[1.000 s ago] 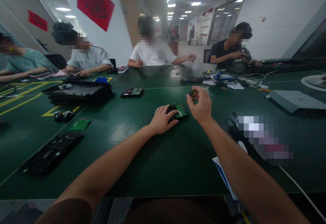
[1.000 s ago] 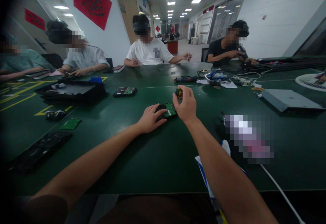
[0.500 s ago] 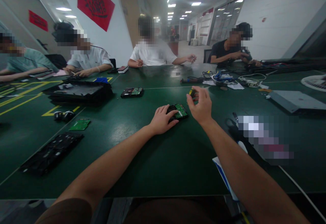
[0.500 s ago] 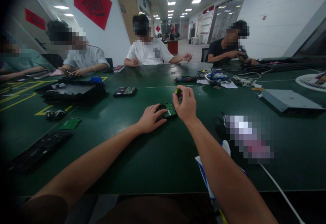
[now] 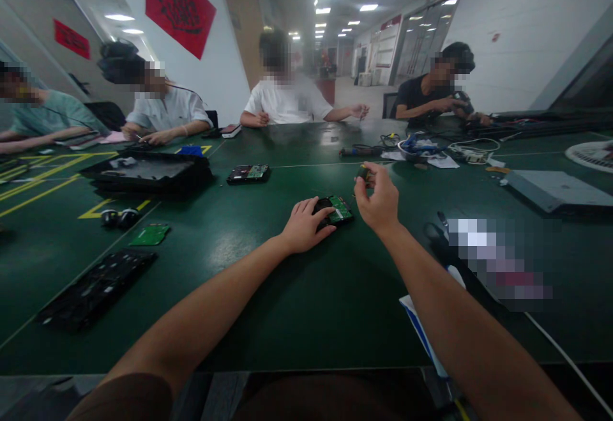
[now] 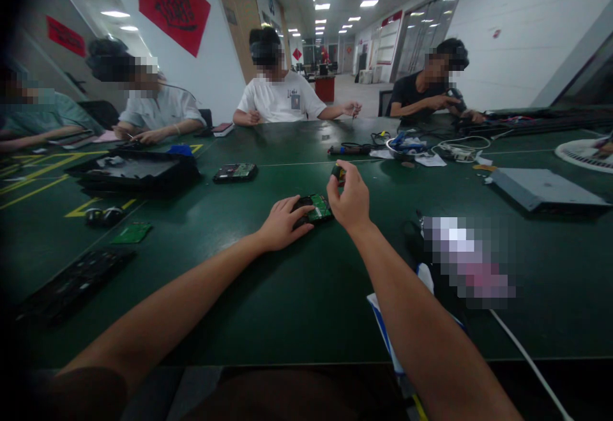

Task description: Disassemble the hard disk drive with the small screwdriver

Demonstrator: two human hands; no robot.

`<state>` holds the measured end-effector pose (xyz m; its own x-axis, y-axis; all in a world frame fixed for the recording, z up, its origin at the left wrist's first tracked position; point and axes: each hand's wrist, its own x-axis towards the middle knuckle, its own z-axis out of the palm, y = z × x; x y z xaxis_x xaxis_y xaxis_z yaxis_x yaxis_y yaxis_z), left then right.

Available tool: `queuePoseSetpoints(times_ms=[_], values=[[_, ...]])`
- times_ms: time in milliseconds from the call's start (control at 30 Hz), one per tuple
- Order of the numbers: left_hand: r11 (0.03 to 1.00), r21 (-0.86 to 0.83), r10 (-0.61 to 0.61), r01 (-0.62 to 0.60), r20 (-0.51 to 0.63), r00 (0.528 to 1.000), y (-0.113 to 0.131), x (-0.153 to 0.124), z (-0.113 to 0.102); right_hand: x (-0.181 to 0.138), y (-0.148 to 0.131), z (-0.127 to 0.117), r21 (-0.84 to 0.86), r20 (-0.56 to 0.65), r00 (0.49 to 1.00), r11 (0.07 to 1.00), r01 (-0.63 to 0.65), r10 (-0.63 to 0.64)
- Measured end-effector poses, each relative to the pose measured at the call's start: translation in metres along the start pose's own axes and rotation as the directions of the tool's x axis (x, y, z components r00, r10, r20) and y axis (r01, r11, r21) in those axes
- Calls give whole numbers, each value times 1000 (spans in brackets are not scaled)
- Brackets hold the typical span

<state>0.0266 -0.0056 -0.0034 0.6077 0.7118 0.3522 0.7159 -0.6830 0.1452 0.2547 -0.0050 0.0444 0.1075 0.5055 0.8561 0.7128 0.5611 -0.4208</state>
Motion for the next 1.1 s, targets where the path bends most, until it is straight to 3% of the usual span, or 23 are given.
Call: queuePoseSetpoints(times_ms=[1100], values=[[1000,18,6,-6,-6,1000,-1,0,3,-1,-4,-1,20,18,1000,1000,5,-6]])
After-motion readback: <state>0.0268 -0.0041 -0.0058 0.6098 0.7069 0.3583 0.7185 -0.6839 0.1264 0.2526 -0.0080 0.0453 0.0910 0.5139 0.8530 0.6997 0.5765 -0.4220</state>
